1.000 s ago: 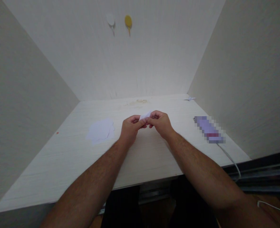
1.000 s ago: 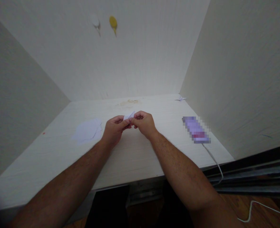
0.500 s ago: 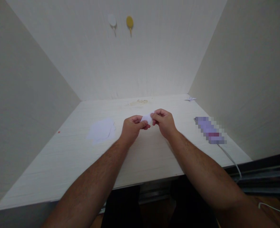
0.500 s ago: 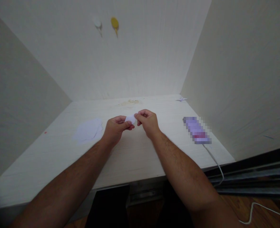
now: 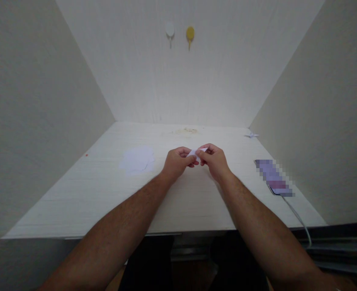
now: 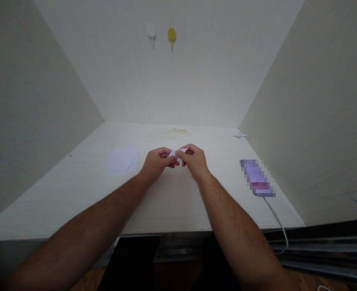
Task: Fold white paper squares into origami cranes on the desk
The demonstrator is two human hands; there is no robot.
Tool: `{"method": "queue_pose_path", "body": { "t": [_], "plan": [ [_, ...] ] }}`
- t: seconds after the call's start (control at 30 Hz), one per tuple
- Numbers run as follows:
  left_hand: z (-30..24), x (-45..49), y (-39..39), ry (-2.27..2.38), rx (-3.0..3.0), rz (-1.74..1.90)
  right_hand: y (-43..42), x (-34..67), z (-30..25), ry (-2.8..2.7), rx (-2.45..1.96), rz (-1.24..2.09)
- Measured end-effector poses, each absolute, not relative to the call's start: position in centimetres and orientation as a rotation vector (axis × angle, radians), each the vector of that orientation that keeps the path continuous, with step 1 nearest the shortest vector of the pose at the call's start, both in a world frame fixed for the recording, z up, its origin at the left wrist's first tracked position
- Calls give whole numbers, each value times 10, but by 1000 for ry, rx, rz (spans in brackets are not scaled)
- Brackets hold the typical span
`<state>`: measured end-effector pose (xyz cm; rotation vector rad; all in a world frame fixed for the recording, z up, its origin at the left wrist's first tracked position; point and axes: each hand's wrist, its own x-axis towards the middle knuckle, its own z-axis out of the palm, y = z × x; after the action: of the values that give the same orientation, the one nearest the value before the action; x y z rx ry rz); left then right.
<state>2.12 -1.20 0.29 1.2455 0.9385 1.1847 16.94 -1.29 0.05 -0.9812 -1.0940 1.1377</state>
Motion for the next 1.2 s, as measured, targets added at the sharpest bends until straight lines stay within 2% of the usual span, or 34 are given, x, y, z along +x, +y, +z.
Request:
{"method": "queue_pose_path", "body": {
  "t": [0.4,0.7,0.93,1.03,1.2],
  "plan": [
    [-1,22,-10,764,1138,1074,-11,177,7,-941,-925,1148],
    [6,12,-9,580,903,840,-13,184,7,-1116,-862,1125],
    [0,14,-7,706,980,1097,-14,183,4,-1216,-851,1212],
    [-3,17,-5,736,1003,1210,-11,182,0,-1216,-909,1077],
    [-3,21,-4,818,1015,1323,-9,180,-7,-1351,-1031,583]
  ]
}}
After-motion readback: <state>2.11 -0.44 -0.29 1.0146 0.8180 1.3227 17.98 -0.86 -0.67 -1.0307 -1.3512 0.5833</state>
